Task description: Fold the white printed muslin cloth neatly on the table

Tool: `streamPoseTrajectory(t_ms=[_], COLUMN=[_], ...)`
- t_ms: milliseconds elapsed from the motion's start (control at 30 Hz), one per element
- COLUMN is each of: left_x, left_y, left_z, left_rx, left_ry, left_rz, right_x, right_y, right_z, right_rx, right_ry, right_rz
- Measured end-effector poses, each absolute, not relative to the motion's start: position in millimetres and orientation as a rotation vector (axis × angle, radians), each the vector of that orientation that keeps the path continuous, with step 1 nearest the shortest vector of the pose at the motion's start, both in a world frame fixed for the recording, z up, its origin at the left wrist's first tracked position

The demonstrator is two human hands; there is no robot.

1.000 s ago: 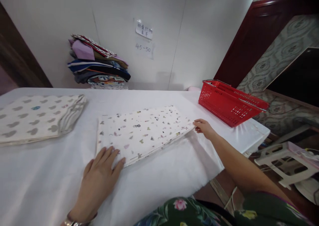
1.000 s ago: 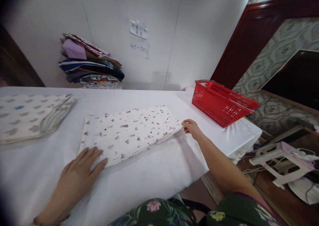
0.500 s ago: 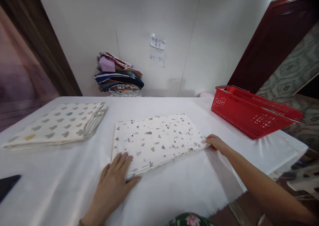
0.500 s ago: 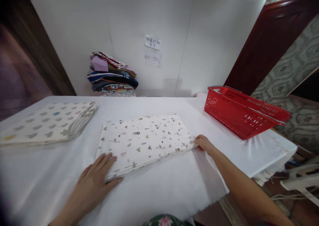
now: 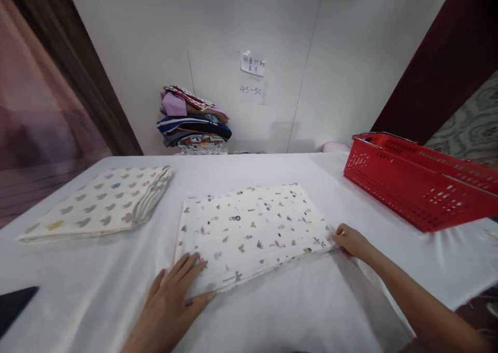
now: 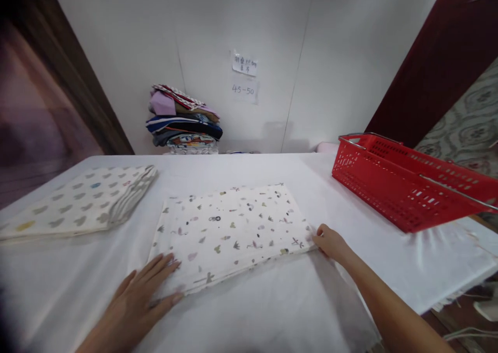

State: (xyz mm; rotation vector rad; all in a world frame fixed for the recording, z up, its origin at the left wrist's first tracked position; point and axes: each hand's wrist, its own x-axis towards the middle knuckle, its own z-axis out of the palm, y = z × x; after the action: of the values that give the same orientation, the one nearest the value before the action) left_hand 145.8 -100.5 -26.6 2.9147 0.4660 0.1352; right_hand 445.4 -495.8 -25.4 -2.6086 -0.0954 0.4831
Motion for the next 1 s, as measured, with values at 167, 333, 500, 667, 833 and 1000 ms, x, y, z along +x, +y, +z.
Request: streamPoseTrajectory(t_ms=[167, 333, 500, 667, 833, 1000], left_x=[179, 273, 379, 469, 523, 530], left_y=[-82, -103, -175, -234, -239, -233], left_z=[10, 36, 20, -7, -23, -26], left_rx=[3.015, 3.043, 2.958, 2.934, 2.936, 2.917], left_ry=[0.315, -0.002, -0.506, -0.636, -0.299, -0.282], left_rz=[0.289, 0.213, 0.099, 0.067, -0.095, -0.159], right_x=[439, 430, 424, 418, 417, 421], right_y=[-496, -498, -497, -497, -497, -498], right_z=[-26, -27, -26, -28, -28, -27], right_rx=[-2.609, -2.632, -2.62, -2.621, -2.598, -2.568], right_ry=[-0.135, -0.227, -0.262, -0.275, -0.286, -0.303], right_rz=[0.418, 0.231, 0.169, 0.157, 0.196, 0.254])
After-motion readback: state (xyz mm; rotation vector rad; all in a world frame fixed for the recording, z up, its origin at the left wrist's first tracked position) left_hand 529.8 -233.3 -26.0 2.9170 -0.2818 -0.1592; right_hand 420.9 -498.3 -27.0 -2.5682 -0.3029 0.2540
